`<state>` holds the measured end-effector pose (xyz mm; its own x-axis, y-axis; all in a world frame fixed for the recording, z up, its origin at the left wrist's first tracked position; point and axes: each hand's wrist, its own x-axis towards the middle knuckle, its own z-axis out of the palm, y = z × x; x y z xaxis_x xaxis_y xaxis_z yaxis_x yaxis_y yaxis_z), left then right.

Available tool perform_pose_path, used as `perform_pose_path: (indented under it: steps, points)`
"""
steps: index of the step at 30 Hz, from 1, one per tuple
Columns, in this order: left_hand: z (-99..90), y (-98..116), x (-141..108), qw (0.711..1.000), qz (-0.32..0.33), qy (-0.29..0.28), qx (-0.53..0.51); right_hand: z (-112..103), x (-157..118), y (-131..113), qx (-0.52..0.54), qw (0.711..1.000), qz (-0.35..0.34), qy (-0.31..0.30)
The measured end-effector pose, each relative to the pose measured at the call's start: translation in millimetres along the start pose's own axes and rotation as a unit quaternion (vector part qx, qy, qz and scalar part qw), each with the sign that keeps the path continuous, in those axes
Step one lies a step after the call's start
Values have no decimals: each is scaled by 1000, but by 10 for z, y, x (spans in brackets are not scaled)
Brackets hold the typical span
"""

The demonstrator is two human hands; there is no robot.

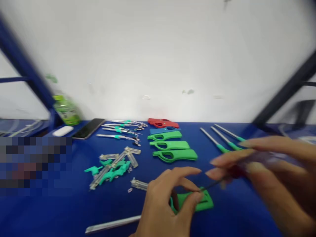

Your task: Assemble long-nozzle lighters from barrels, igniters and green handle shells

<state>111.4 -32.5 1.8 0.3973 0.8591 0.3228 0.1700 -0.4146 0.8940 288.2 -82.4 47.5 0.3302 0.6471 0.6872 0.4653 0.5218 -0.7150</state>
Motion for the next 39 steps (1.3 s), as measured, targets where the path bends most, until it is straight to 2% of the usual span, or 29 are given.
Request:
perform_pose_path:
  steps: [3,7,11,14,20,27,30,33,36,39]
  points:
    - [119,-8,31,999,25,-15,-13,-87,-2,-174,-59,997,2,-46]
    - [276,-83,65,996,79,-30,4,-231,-124,-129,-98,994,1,-40]
    - [368,-191,82,979,157,-17,131,-251,-228,12,-134,990,-1,-41]
    - [393,-243,97,958,198,-4,206,-202,-227,78,-110,993,10,-48]
    - [417,-316,103,951,212,-35,220,-181,-206,177,-34,995,45,-79]
    - [420,-368,93,933,241,-51,261,-203,-238,284,-41,993,67,-91]
    - [393,-392,80,925,246,-76,279,-208,-208,255,-58,993,51,-93]
    - [338,-432,30,908,261,-66,321,-225,-182,235,-60,993,17,-101]
    - [269,-484,-33,892,261,-73,361,-210,-183,258,-34,993,14,-111]
    - [222,-536,-75,896,259,-78,351,-151,-191,305,-34,995,-12,-88]
